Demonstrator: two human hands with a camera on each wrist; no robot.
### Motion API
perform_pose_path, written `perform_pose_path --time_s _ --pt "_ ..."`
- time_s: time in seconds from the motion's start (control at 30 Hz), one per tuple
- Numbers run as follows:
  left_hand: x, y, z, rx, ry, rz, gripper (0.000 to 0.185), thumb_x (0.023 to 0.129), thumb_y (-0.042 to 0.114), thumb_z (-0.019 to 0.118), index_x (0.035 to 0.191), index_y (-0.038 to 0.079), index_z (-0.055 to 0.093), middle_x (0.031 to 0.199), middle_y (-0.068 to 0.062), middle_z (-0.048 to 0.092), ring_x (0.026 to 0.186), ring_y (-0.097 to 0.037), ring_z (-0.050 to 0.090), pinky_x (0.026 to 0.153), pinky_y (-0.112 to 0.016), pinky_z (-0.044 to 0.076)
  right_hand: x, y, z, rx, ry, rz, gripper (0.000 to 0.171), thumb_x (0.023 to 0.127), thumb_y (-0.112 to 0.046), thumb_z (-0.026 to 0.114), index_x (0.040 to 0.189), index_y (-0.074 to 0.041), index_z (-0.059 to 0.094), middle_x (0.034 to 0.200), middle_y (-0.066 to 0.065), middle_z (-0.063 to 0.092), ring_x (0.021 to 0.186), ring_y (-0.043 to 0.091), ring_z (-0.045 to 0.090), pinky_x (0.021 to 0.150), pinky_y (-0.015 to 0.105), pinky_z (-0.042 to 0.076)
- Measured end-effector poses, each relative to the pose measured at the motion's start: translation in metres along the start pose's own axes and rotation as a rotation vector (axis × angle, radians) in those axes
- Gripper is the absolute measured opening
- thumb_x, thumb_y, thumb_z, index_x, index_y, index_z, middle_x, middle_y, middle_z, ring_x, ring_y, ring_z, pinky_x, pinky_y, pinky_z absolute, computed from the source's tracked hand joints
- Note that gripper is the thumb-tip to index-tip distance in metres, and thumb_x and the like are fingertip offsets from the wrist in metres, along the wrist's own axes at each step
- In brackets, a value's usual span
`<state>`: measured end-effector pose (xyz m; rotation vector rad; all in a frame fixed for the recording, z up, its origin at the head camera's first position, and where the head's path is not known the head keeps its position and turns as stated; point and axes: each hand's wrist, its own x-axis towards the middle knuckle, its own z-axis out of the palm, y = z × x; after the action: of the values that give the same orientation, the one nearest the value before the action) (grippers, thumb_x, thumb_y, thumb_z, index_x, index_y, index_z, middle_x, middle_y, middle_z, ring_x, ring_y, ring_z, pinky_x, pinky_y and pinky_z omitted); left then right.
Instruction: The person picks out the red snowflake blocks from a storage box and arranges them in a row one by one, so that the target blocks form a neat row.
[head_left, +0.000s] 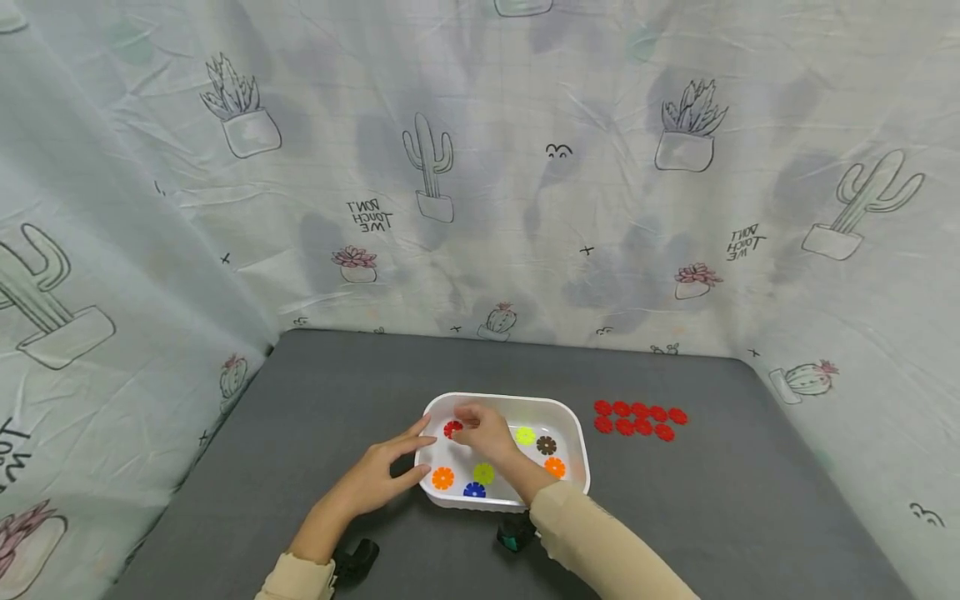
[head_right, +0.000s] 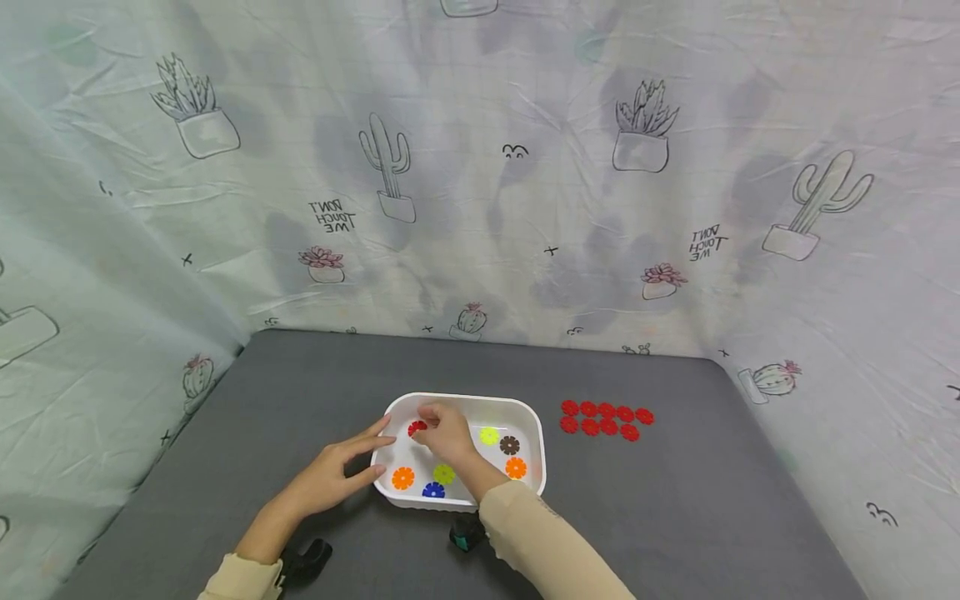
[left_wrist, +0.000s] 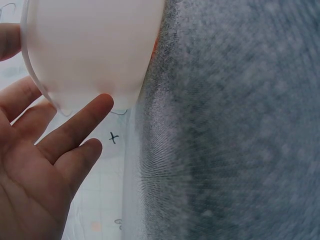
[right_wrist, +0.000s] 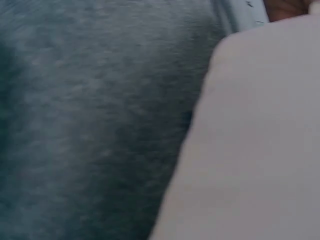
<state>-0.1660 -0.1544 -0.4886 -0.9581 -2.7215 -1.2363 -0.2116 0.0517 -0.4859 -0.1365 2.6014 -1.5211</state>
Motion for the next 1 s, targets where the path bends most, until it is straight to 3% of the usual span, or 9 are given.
perform_pose_path --time_s 0.37,0.77,1.0 --pt "0.0 -0.002 0.003 0.012 0.011 0.0 0.043 0.086 0.038 0.056 0.125 0.02 0.053 0.144 0.005 0.032 0.127 -0.016 0.037 0.097 -0.048 0.038 0.001 0.011 0.011 -0.188 0.022 -0.032 0.039 0.074 -0.009 0.071 0.112 -0.014 0.061 0.108 0.001 0.061 0.097 0.017 0.055 0.09 0.033 0.047" --pt "0.001 -0.003 0.003 0.018 0.019 0.02 0.044 0.086 0.04 0.055 0.125 0.02 0.054 0.144 0.005 0.032 0.127 -0.016 0.037 0.097 -0.046 0.039 0.001 0.011 0.014 -0.338 0.043 -0.149 0.03 0.073 -0.006 0.071 0.101 -0.009 0.063 0.096 0.002 0.059 0.089 0.016 0.05 0.088 0.031 0.046" --pt "-0.001 -0.004 0.004 0.015 0.013 0.01 0.045 0.087 0.042 0.054 0.126 0.02 0.053 0.144 0.004 0.032 0.127 -0.017 0.037 0.096 -0.047 0.039 -0.003 0.01 0.016 -0.42 0.036 -0.178 0.028 0.073 -0.007 0.069 0.1 -0.009 0.062 0.099 0.005 0.055 0.091 0.018 0.049 0.091 0.034 0.045"
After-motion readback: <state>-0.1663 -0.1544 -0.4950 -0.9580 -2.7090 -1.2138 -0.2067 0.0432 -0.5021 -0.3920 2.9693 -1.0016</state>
